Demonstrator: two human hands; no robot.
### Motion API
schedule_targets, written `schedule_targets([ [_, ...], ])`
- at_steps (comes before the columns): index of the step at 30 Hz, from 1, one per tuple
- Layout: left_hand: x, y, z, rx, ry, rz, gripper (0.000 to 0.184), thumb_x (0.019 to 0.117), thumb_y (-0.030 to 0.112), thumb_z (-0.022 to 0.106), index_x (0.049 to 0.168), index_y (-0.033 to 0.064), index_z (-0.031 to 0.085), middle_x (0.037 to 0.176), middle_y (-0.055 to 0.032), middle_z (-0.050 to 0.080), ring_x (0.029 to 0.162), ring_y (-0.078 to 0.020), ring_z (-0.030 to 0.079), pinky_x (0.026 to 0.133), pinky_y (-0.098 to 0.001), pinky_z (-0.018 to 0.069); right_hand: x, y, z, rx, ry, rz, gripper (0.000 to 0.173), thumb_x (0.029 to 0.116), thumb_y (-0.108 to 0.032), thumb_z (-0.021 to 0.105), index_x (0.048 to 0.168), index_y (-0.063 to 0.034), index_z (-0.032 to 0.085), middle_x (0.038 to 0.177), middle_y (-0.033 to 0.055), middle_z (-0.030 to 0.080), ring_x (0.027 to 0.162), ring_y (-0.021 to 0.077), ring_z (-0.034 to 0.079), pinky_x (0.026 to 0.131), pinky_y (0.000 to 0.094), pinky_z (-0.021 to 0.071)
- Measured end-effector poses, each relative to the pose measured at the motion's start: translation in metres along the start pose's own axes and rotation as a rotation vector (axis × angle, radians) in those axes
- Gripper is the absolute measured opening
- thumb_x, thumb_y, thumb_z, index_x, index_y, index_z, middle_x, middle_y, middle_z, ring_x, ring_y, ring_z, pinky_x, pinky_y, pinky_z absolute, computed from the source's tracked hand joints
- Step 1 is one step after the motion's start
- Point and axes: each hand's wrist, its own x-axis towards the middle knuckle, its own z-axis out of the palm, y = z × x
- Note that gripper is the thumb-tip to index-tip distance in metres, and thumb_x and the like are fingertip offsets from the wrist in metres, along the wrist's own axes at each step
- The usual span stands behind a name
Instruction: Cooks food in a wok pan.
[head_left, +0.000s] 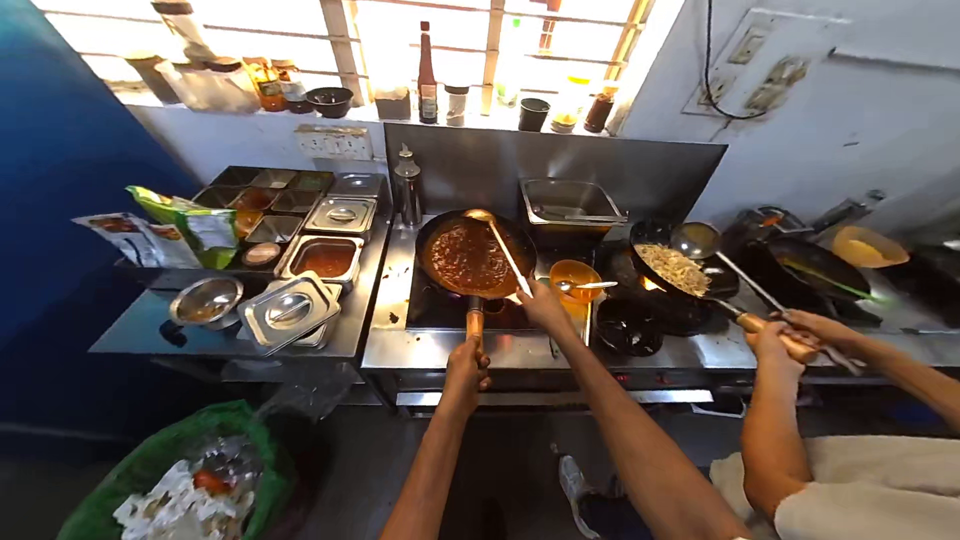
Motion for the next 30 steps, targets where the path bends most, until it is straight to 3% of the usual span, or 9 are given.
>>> schedule_targets([
  [2, -0.001, 0.001, 0.0, -0.019, 0.011, -0.014, 0.031, 0.1115, 0.031, 0.044, 0.106, 0.0025, 0.054, 0.066, -0.0047, 0.052, 0.041, -0.009, 0.039, 0.038, -0.0216, 0.0351, -0.014, 0.02, -0.011, -0.091, 0.06, -0.011, 0.039, 0.1051, -0.037, 0.053, 0.134, -0.0123, 0.062, 0.107, 0.0228, 0.069, 0.094, 0.0422, 0.067, 0.079, 0.0666, 0.0521],
  [4, -0.001, 0.005, -0.002, -0.069, 0.023, -0.039, 0.03, 0.1109, 0.031, 0.045, 0.112, 0.0023, 0.055, 0.072, -0.0076, 0.059, 0.044, -0.0098, 0.045, 0.04, -0.0227, 0.0397, -0.044, 0.04, -0.018, -0.097, 0.056, -0.003, 0.036, 0.1059, -0.035, 0.053, 0.13, -0.0106, 0.062, 0.091, 0.0203, 0.066, 0.073, 0.0353, 0.065, 0.065, 0.0567, 0.0537],
  [7, 0.006, 0.014, -0.008, -0.223, -0.028, -0.103, 0.037, 0.1102, 0.034, 0.041, 0.128, 0.0038, 0.053, 0.089, -0.014, 0.069, 0.052, -0.0142, 0.057, 0.045, -0.0256, 0.0479, -0.091, 0.049, -0.035, -0.23, -0.07, 0.045, 0.041, 0.1046, -0.033, 0.055, 0.142, -0.0179, 0.059, 0.105, 0.0168, 0.07, 0.091, 0.0341, 0.069, 0.083, 0.0584, 0.0541],
  [12, 0.014, 0.012, 0.0, -0.193, -0.036, -0.145, 0.037, 0.1113, 0.037, 0.041, 0.107, 0.0026, 0.053, 0.068, -0.0055, 0.054, 0.04, -0.0083, 0.04, 0.036, -0.0208, 0.0359, -0.105, 0.027, -0.007, -0.226, -0.178, -0.014, 0.043, 0.1042, -0.029, 0.053, 0.145, -0.0181, 0.056, 0.112, 0.0147, 0.07, 0.1, 0.0315, 0.068, 0.089, 0.0554, 0.0537],
  [16, 0.011, 0.009, 0.005, -0.147, -0.027, -0.123, 0.036, 0.1112, 0.036, 0.041, 0.122, 0.0036, 0.053, 0.068, -0.0041, 0.052, 0.039, -0.0074, 0.037, 0.034, -0.0206, 0.0331, -0.035, 0.03, 0.024, -0.313, -0.053, 0.034, 0.051, 0.1046, -0.028, 0.052, 0.155, -0.0223, 0.045, 0.115, 0.0198, 0.07, 0.105, 0.039, 0.069, 0.09, 0.0603, 0.0533],
  [18, 0.011, 0.009, 0.003, -0.157, -0.016, -0.118, 0.034, 0.1107, 0.035, 0.043, 0.119, 0.0037, 0.053, 0.068, -0.0043, 0.053, 0.039, -0.0073, 0.037, 0.034, -0.0205, 0.0333, -0.022, 0.048, 0.025, -0.363, 0.031, 0.058, 0.055, 0.1049, -0.028, 0.051, 0.158, -0.0258, 0.04, 0.114, 0.0202, 0.071, 0.103, 0.0403, 0.069, 0.087, 0.061, 0.0539],
  [25, 0.013, 0.012, 0.0, -0.155, -0.013, -0.118, 0.033, 0.1111, 0.036, 0.043, 0.114, 0.0041, 0.051, 0.068, -0.0048, 0.054, 0.039, -0.0075, 0.037, 0.034, -0.0205, 0.0341, -0.109, 0.041, -0.009, -0.372, -0.095, 0.08, 0.054, 0.105, -0.028, 0.049, 0.158, -0.0251, 0.041, 0.118, 0.0168, 0.071, 0.107, 0.0362, 0.069, 0.093, 0.0573, 0.0536],
  [27, 0.012, 0.012, -0.001, -0.145, -0.008, -0.114, 0.033, 0.111, 0.034, 0.043, 0.118, 0.0036, 0.053, 0.068, -0.0046, 0.053, 0.039, -0.0074, 0.037, 0.035, -0.0202, 0.0339, -0.105, 0.025, 0.0, -0.352, -0.129, 0.056, 0.053, 0.1052, -0.029, 0.049, 0.158, -0.0256, 0.041, 0.12, 0.0157, 0.07, 0.109, 0.0347, 0.068, 0.094, 0.0565, 0.0534],
  [30, 0.012, 0.01, 0.0, -0.149, 0.009, -0.108, 0.03, 0.1106, 0.034, 0.045, 0.111, 0.004, 0.053, 0.067, -0.0047, 0.053, 0.038, -0.0072, 0.037, 0.034, -0.02, 0.0331, -0.063, 0.02, 0.022, -0.367, -0.068, 0.04, 0.053, 0.1051, -0.03, 0.05, 0.157, -0.0257, 0.043, 0.12, 0.0173, 0.07, 0.108, 0.0367, 0.068, 0.092, 0.0577, 0.0531],
])
